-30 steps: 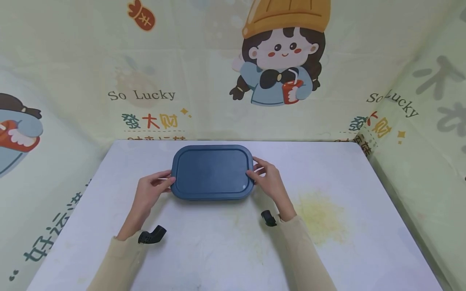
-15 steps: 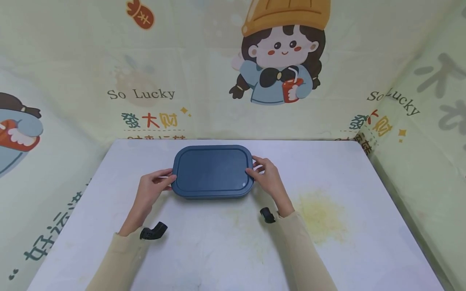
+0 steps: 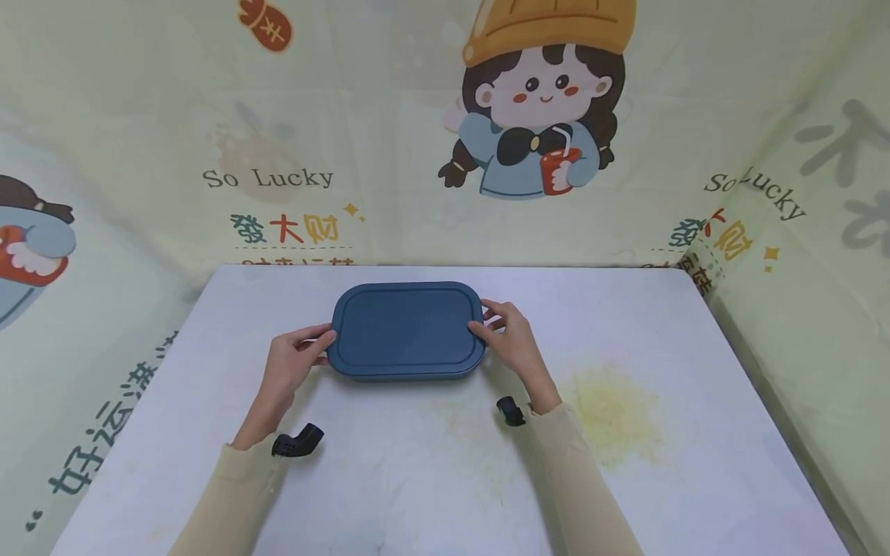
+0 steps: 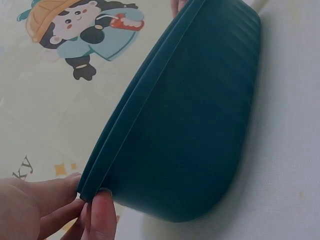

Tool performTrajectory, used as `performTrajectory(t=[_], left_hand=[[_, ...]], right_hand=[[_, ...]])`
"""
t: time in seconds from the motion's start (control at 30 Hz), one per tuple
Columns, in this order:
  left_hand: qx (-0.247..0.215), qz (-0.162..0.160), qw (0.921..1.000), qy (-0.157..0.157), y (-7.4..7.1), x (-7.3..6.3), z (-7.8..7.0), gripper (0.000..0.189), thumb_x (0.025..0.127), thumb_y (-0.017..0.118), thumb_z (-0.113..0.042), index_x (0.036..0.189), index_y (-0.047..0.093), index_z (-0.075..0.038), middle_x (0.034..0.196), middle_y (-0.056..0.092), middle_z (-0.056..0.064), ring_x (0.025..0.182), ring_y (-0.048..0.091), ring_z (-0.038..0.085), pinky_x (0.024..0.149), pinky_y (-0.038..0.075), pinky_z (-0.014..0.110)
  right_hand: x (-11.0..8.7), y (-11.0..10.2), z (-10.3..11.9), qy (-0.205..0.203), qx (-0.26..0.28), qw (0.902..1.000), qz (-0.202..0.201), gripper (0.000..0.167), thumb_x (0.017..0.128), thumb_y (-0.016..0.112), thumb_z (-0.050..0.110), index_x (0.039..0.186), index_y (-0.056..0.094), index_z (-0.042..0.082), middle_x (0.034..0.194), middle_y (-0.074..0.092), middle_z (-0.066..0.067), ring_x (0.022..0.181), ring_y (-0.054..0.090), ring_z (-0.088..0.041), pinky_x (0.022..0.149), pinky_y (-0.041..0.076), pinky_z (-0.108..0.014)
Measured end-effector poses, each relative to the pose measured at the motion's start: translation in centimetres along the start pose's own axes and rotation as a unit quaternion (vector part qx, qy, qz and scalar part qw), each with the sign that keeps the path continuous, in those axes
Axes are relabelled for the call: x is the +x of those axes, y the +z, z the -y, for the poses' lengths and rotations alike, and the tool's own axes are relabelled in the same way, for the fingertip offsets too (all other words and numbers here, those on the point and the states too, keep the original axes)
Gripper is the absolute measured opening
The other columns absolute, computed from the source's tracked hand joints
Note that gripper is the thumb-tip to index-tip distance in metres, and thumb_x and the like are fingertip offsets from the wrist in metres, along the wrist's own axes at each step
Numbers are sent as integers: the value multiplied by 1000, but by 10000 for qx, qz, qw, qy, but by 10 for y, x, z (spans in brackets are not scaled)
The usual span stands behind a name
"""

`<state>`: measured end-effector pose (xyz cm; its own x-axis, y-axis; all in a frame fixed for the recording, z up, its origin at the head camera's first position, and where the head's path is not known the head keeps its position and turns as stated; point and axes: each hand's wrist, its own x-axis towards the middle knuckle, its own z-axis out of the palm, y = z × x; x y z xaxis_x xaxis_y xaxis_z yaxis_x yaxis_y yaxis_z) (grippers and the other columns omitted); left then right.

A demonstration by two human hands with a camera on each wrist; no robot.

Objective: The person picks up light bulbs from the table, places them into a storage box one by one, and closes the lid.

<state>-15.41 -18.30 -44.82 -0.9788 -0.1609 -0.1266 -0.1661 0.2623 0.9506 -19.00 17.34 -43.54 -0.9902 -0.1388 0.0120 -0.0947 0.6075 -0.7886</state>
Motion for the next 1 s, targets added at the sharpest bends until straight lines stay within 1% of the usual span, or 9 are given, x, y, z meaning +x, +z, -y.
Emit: performTrajectory(t=[0.2, 0.33, 0.47, 0.63, 0.83, 1.0], left_hand=[[-62, -22, 9999, -98, 1, 2, 0, 38, 94, 70, -24, 125, 68, -2, 119, 69, 21, 70, 66, 3, 69, 59, 26], [-65, -1, 9998, -178, 0, 2, -1, 39, 94, 69, -23, 126, 67, -1, 121, 68, 21, 70, 66, 3, 68, 58, 24], [-198, 76, 9992, -342, -1, 4, -1, 39, 94, 69, -23, 126, 67, -1, 124, 66, 21, 72, 66, 3, 66, 58, 22], [-370, 220, 9975, -562, -3, 4, -1, 41, 95, 69, -24, 128, 65, 0, 127, 63, 21, 74, 66, 4, 68, 58, 22], [-481, 253, 9951, -828, -5, 4, -3, 42, 94, 69, -26, 129, 65, -3, 127, 63, 17, 74, 67, 5, 70, 58, 22], [-494, 231, 9952, -807, -2, 5, -1, 43, 94, 70, -27, 130, 64, -3, 129, 62, 17, 76, 67, 5, 73, 59, 26]], right_hand=[[0, 2, -2, -53, 148, 9999, -45, 56, 93, 71, 26, 140, 54, 1, 110, 63, -18, 98, 66, -33, 69, 53, -27], [1, 2, -4, 43, 283, 9996, 69, 57, 94, 70, 25, 143, 52, 2, 114, 65, -20, 101, 65, -33, 70, 52, -26], [3, 2, -4, 144, 319, 9993, 132, 57, 94, 70, 24, 144, 51, 4, 116, 65, -20, 102, 65, -33, 71, 51, -26], [2, 2, -3, 130, 348, 9992, 111, 56, 95, 69, 24, 144, 51, 4, 114, 65, -19, 101, 65, -31, 71, 50, -27], [-1, 2, -3, 52, 422, 9990, 124, 56, 96, 68, 23, 144, 50, 3, 113, 64, -19, 95, 66, -30, 66, 50, -25], [0, 4, -5, 34, 289, 9994, 162, 57, 97, 67, 24, 146, 47, 1, 112, 63, -20, 94, 66, -30, 64, 50, -25]])
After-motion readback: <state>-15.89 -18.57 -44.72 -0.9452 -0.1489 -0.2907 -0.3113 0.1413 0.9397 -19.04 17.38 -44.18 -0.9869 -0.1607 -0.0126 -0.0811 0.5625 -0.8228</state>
